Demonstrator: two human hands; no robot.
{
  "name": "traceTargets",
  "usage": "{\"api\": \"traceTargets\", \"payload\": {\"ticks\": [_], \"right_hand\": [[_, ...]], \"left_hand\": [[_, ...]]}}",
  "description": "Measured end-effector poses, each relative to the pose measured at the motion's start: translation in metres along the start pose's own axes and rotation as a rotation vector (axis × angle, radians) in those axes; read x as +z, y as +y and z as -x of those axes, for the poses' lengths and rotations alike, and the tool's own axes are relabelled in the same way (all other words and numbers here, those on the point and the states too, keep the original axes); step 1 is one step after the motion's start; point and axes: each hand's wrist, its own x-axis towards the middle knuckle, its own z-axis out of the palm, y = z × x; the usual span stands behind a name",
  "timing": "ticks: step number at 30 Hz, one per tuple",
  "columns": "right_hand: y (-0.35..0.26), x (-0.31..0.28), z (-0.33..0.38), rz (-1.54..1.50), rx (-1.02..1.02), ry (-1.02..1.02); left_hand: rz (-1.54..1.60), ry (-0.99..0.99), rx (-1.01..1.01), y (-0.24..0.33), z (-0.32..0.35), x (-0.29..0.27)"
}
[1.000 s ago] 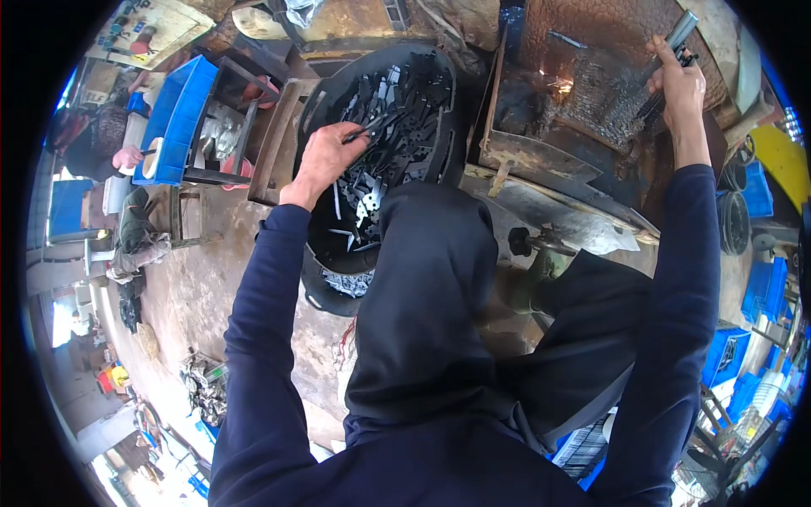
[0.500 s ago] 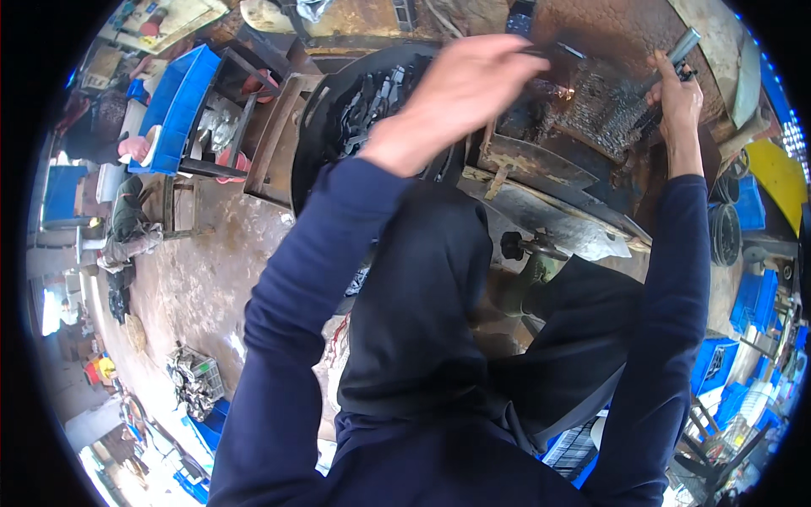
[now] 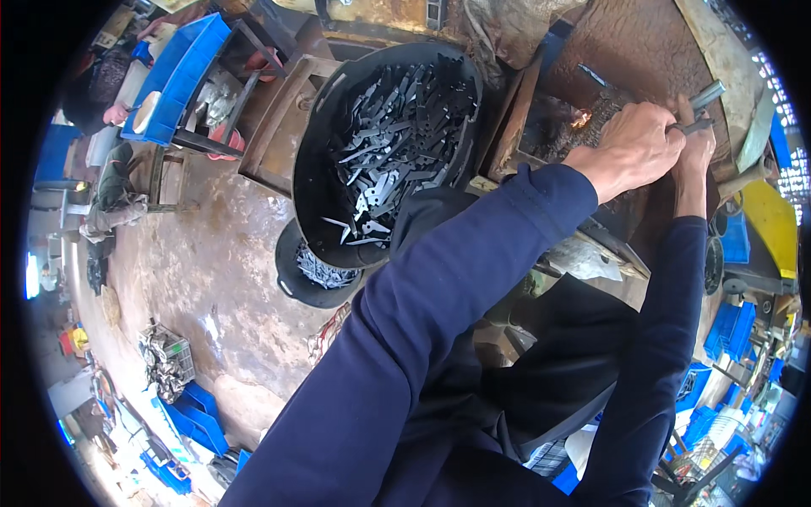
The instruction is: Finishing small metal parts by processing them on a stationary machine and then dipping them into a cleaning solution.
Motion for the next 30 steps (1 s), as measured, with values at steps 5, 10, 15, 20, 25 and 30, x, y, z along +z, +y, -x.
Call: {"api": "traceTargets", "payload": {"ticks": [5, 10, 15, 20, 25, 30], "right_hand": [[-0.003, -0.021, -0.008, 0.084, -0.035, 0.042], [0.003, 0.005, 0.017, -0.243, -0.064, -0.087], [-0.070, 0.044, 0.069, -0.067, -0.015, 0.164], [-0.023, 0.005, 0.047, -0.368, -0.111, -0.106], [-0.020, 0.010, 0.034, -0.297, -0.036, 0.024], [-0.020, 0.008, 0.028, -0.254, -0.069, 0.019]], "left_hand": [[0.004, 0.027, 0.024, 0.010, 0.001, 0.013], [0.003, 0.077, 0.055, 0.006, 0.004, 0.017], [0.090, 0.162, 0.071, 0.015, 0.002, 0.041], [0.033, 0.145, 0.031, 0.018, -0.001, 0.048], [0.012, 0.214, 0.031, 0.021, 0.002, 0.048], [-0.016, 0.083, 0.026, 0.019, 0.002, 0.031]]}}
